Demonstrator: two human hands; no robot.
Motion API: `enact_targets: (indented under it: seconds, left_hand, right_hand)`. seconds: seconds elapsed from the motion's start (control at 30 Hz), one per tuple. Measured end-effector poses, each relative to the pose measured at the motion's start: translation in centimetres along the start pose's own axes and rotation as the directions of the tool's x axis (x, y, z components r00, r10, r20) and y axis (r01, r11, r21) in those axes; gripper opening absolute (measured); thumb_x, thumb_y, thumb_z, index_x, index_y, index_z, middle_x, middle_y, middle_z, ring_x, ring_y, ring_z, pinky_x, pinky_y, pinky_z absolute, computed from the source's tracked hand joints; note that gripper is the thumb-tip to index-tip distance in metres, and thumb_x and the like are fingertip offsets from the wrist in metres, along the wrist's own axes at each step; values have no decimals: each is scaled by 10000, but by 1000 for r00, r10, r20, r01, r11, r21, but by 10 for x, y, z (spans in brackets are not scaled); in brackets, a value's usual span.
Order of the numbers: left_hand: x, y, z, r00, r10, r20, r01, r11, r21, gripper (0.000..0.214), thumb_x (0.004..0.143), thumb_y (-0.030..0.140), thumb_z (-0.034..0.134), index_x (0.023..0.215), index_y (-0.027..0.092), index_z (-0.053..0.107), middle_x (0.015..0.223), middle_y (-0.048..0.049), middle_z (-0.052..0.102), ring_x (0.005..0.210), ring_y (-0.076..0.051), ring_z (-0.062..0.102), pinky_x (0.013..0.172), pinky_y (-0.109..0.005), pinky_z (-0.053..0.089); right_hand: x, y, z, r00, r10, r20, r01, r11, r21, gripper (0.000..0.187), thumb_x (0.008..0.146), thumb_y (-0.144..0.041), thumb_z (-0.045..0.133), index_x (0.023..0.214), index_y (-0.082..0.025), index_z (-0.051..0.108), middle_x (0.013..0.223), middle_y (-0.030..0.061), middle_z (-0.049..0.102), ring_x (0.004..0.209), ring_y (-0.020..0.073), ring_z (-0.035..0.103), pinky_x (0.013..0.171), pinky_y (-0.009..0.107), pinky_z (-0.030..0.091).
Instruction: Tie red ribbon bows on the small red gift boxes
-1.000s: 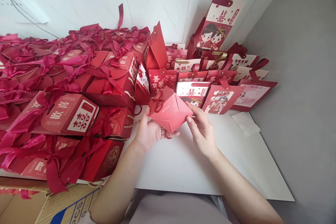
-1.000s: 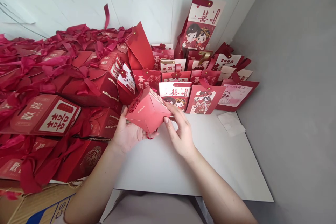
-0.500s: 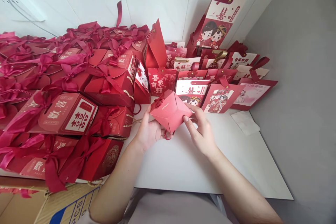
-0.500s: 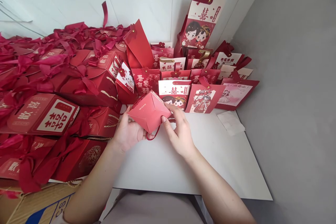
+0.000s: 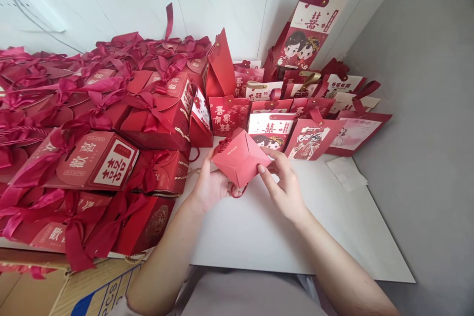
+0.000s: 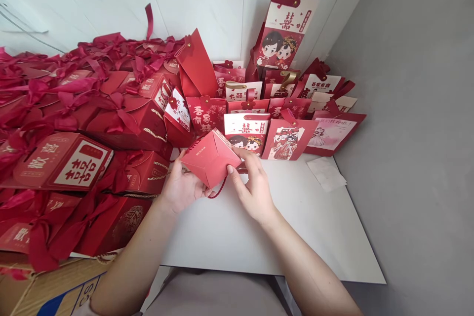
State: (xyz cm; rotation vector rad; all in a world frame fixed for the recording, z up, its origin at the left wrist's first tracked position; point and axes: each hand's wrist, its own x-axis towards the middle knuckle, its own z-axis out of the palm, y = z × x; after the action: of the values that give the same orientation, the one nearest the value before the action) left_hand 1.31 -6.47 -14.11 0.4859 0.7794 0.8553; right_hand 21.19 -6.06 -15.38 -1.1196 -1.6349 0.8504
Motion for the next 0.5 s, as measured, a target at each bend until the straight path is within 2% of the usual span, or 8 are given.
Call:
enact_targets:
  seconds: [0.17, 0.27, 0.33, 0.43, 0.5]
  left_hand:
    - [2, -3, 0, 998, 43, -47, -41, 998, 39, 736, 878, 780, 305, 1178, 198, 643, 902, -107, 719, 650, -229, 576, 582, -352, 437]
    - [3, -8, -1, 987, 145, -73, -140, 987, 73, 666, 888, 691, 352, 1178, 177, 661, 948, -116, 747, 751, -274, 656, 626, -377, 486]
    - [3, -12, -3, 963, 247, -106, -239, 967, 88, 604, 884, 627, 419, 1184, 166, 668, 1029, -117, 757, 904, -315, 692, 734, -416, 531]
    - [2, -15, -8, 900, 406, -160, -372, 905, 207, 582, 880, 597, 506, 1254, 174, 650, 1209, -107, 728, 1159, -345, 651, 944, -463, 530]
    - [2, -14, -12, 862, 491, -122, -430, 838, 337, 636, 864, 602, 571, 1360, 203, 578, 1342, -105, 664, 1264, -339, 600, 1025, -458, 510]
  right_hand:
    - [0, -1, 0, 1000, 2, 8, -2, 998, 63, 306, 1005, -393, 553, 1286, -276, 567, 1311, 87, 628, 1115, 233, 640, 891, 396, 582]
    - [-1, -1, -2, 1000, 2, -10, 0, 992, 126, 237, 1021, -391, 525, 1214, -264, 576, 1352, 93, 625, 1166, 243, 632, 928, 408, 556]
    - [-2, -2, -3, 1000, 4, -11, -2, 984, 179, 227, 1028, -392, 510, 1205, -261, 564, 1430, 107, 582, 1228, 256, 611, 964, 422, 537]
    - [-3, -2, -4, 1000, 7, 24, -13, 968, 251, 237, 1044, -409, 467, 1209, -261, 550, 1496, 111, 536, 1330, 265, 555, 1064, 446, 477]
    - [-3, -3, -4, 998, 12, 55, -26, 963, 269, 270, 1056, -444, 414, 1200, -264, 554, 1480, 98, 556, 1378, 262, 516, 1125, 454, 425]
